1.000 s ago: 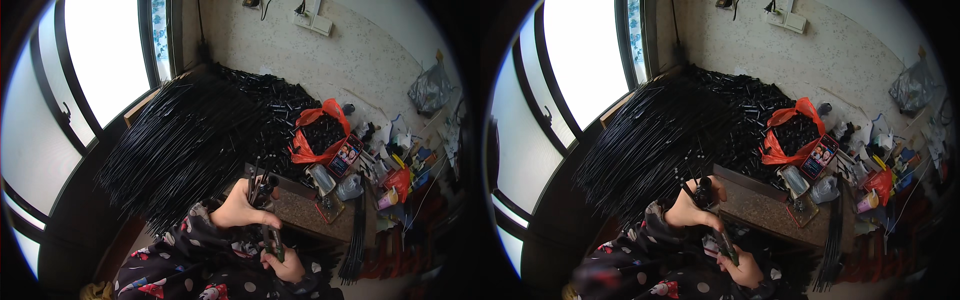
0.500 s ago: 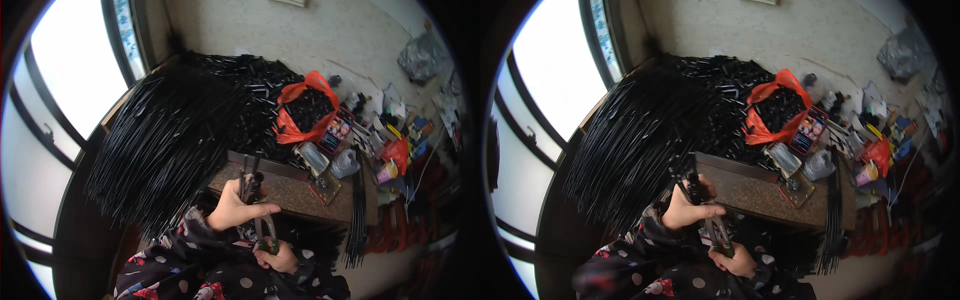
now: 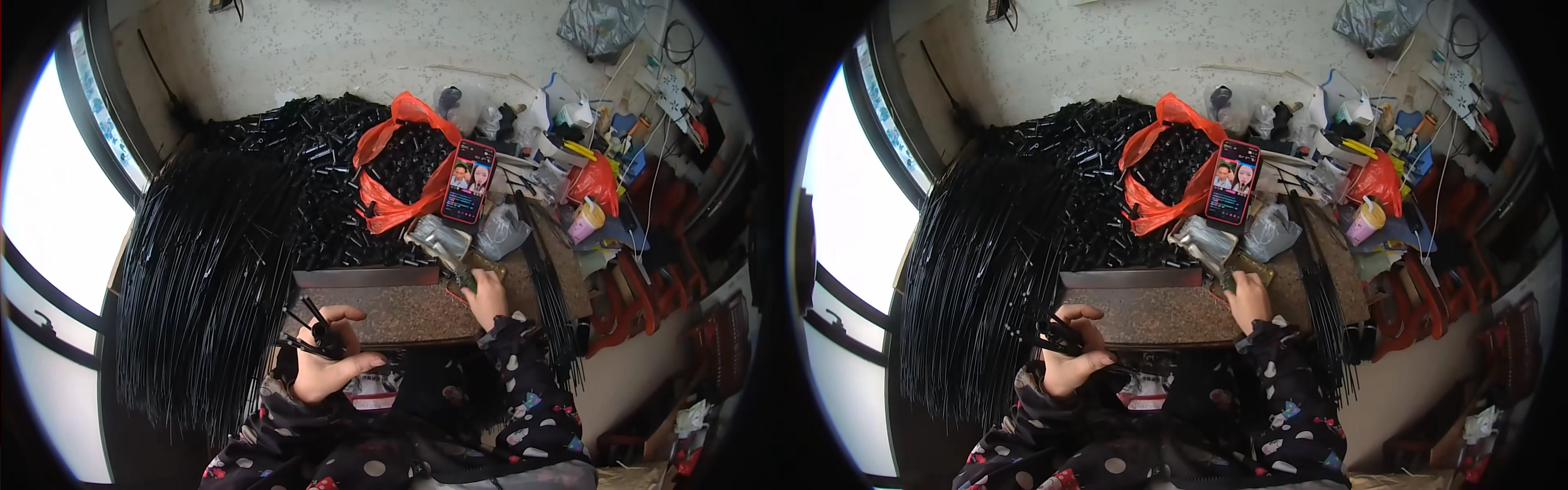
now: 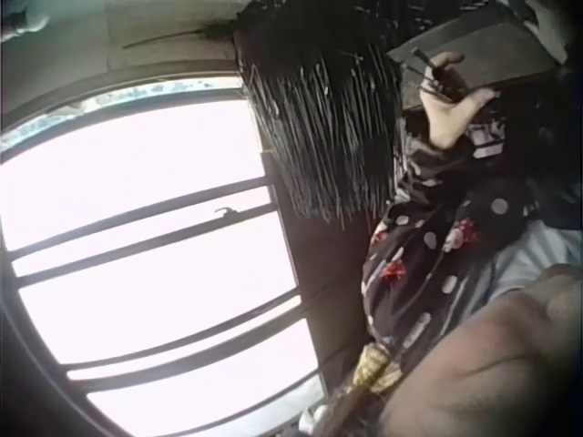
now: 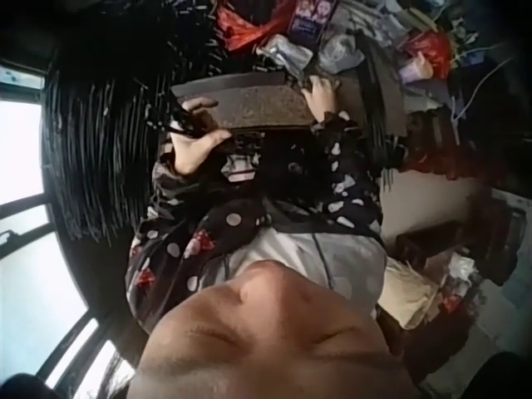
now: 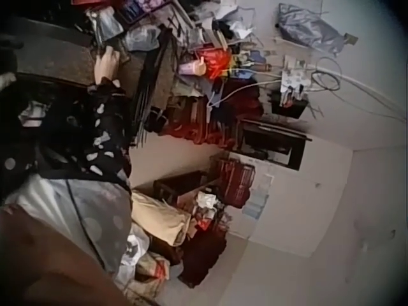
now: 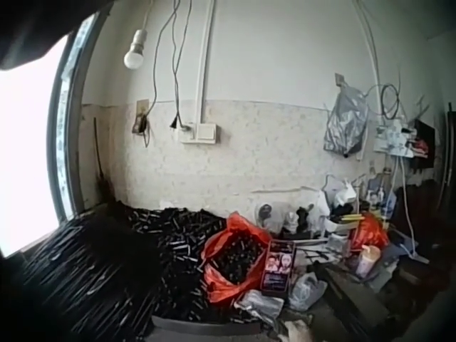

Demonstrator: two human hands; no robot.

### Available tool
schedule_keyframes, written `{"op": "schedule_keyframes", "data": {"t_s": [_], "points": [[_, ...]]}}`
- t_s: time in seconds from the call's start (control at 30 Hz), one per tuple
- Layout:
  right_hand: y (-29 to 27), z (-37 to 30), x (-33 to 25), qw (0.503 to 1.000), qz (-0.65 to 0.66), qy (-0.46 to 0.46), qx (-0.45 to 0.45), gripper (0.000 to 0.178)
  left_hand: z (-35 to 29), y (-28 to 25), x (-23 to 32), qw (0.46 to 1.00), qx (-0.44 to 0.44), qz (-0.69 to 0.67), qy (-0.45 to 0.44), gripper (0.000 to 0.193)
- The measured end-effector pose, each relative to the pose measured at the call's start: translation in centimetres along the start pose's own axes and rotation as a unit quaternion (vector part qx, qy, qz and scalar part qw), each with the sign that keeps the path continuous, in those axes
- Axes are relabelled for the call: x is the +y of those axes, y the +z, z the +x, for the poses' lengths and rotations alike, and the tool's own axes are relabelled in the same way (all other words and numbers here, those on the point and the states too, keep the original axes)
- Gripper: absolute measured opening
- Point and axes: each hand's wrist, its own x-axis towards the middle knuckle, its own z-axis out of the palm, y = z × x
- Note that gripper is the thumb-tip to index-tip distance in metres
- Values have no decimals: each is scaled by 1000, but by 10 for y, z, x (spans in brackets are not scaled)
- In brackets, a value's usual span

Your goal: Assembling and crimping connectors onto bundles of black electrical wires.

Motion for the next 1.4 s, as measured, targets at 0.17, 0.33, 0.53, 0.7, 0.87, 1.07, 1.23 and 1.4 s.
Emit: {"op": "schedule_keyframes", "data": {"t_s": [0.17, 0.33, 0.53, 0.7, 0.87, 1.07, 1.23, 1.4], "points": [[26, 0, 5, 988, -107, -104, 34, 25, 10, 0, -2, 1000, -7, 23, 4, 56], [26, 2, 5, 991, -93, -94, 25, 28, 13, -2, -5, 1000, 11, 5, -1, 52], [17, 9, 17, 992, 12, 90, 93, 28, 12, -8, -5, 1000, 5, 0, -26, 49], [-16, 21, 14, 939, 311, 146, 21, 24, 2, -15, -5, 999, -2, -7, -40, 47], [-1, 18, 20, 998, 12, -54, 26, 31, 0, -15, -4, 999, -32, -15, -37, 44], [15, 5, 4, 988, -109, -110, 15, 25, 2, -15, 0, 999, -16, -7, -42, 44], [16, 6, 5, 992, -88, -85, 4, 29, 1, -17, -5, 999, -13, 2, -38, 42], [17, 12, 19, 999, -11, 31, 43, 27, 1, -14, -3, 999, -30, 10, -39, 40]]}}
